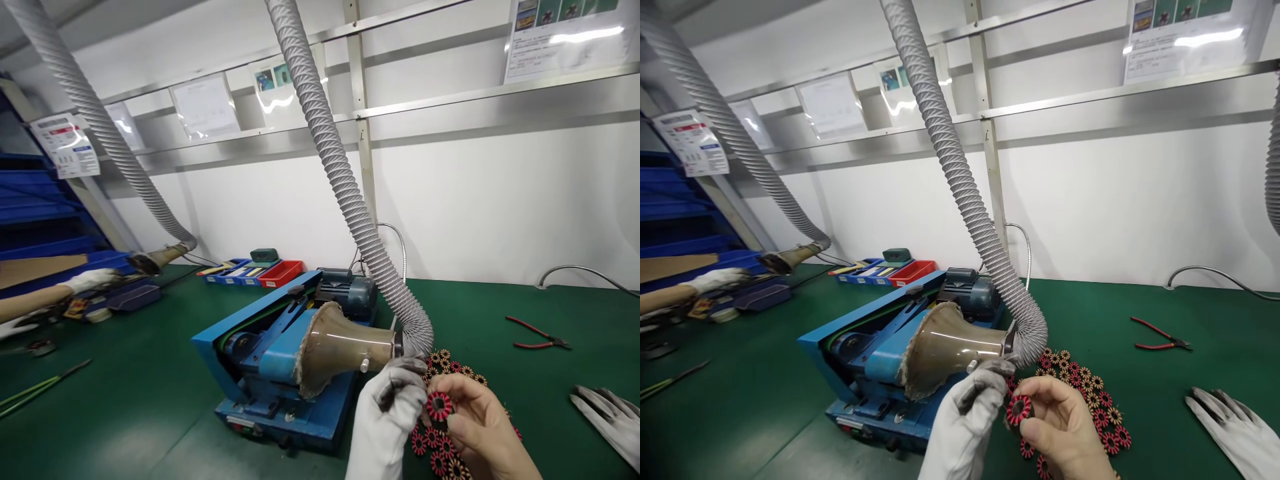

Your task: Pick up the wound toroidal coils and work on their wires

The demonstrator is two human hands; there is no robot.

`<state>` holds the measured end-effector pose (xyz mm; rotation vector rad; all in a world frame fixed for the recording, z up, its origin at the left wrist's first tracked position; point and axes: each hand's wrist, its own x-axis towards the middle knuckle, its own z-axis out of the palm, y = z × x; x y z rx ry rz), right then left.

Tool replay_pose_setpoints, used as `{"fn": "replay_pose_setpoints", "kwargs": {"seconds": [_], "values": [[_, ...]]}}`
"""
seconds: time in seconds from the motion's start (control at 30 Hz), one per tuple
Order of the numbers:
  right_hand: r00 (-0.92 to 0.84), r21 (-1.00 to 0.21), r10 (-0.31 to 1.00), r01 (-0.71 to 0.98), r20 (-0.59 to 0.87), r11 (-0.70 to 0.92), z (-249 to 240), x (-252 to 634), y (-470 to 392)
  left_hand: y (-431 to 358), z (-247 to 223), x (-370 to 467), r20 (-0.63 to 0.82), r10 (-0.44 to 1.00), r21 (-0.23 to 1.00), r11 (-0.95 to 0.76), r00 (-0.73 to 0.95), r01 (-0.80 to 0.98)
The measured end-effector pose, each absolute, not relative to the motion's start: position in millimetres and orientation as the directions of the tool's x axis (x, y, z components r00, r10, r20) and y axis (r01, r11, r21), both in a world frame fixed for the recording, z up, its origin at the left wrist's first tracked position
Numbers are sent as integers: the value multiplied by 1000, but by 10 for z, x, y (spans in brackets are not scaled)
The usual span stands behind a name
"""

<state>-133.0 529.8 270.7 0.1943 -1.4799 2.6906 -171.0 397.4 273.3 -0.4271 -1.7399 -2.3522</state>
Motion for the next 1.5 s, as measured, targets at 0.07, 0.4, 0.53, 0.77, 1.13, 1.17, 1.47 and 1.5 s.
{"fn": "replay_pose_setpoints", "kwargs": {"seconds": [0.07,0.4,0.53,0.77,1.13,1.17,1.47,1.5], "values": [[-995,-828,17,-94,101,-553,2743,-1314,5291,3953,2712,-1721,296,-83,895,-323,-952,307],[-981,-922,159,-163,112,-351,2659,-1336,5299,3983,2963,-1635,402,115,884,-309,-908,352],[-977,-938,60,-212,204,-274,2651,-1345,5341,3972,2826,-1697,447,-53,829,-349,-893,436],[-1000,-770,-20,4,11,-639,2792,-1313,5339,3839,2742,-1678,330,-205,850,-359,-921,385],[-947,-462,-320,267,38,-846,2565,-1408,5312,3985,2836,-1598,509,145,855,-194,-849,480],[-947,-476,-319,268,28,-837,2582,-1401,5307,3961,2842,-1620,484,166,868,-216,-859,447],[-958,-663,-288,206,15,-720,2780,-1336,5281,3954,2641,-1767,353,-84,816,-459,-932,351],[-961,-678,-275,192,16,-710,2789,-1333,5282,3932,2651,-1755,331,-123,817,-459,-936,349]]}}
